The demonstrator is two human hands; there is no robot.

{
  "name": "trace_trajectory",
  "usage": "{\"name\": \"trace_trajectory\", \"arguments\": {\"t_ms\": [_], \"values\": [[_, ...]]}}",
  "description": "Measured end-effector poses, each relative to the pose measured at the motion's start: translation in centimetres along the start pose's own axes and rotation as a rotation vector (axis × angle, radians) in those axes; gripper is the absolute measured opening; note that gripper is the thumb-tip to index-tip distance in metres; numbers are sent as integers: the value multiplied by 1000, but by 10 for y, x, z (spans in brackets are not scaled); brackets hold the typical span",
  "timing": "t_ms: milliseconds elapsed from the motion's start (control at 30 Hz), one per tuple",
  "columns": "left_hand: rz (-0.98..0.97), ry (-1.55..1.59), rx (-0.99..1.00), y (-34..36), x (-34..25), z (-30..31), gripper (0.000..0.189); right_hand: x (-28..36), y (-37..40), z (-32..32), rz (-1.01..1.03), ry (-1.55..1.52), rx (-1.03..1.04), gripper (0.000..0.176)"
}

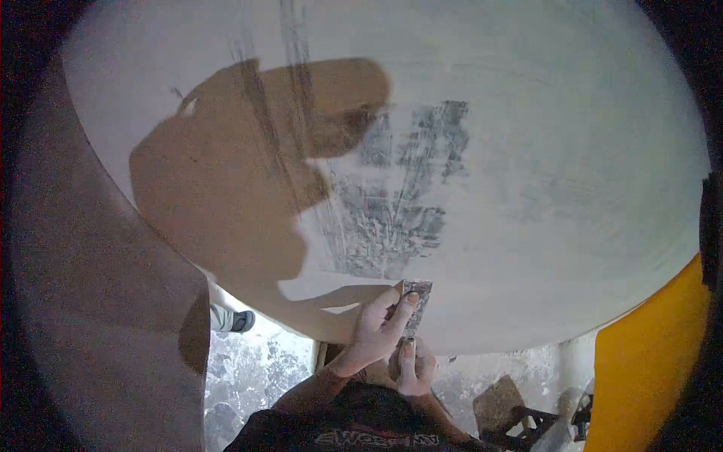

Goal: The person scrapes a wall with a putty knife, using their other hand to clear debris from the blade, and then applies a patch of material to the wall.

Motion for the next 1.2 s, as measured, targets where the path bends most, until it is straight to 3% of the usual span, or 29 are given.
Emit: {"name": "trace_trajectory", "arguments": {"t_ms": [100,167,267,567,900,1100,1200], "values": [[148,8,38,-1,-5,0,22,11,-2,-4,-45,-61,-33,30],[42,-34,-17,-1,-8,-1,22,10,-1,-2,15,13,-27,31],[145,149,31,0,3,-6,30,22,-4,-4,-98,-75,-7,32],[88,4,13,0,15,-3,26,18,-5,-3,-12,-76,29,32],[84,125,-6,2,-15,-4,29,12,-7,-3,-7,-33,32,31],[-24,-63,-19,0,-3,1,31,25,-10,-3,3,-49,53,30],[40,7,23,0,-3,1,32,30,-9,-3,-12,-22,78,29]]}}
Point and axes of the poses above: each hand's wrist, its own y-axis away from the middle knuckle, its own z-axis out of the back of the hand, x = y × z, the point moved 2 cm from there along -y, towards the middle knuckle, and after that the axes turned 9 degrees about z, right-handed, at the moved point
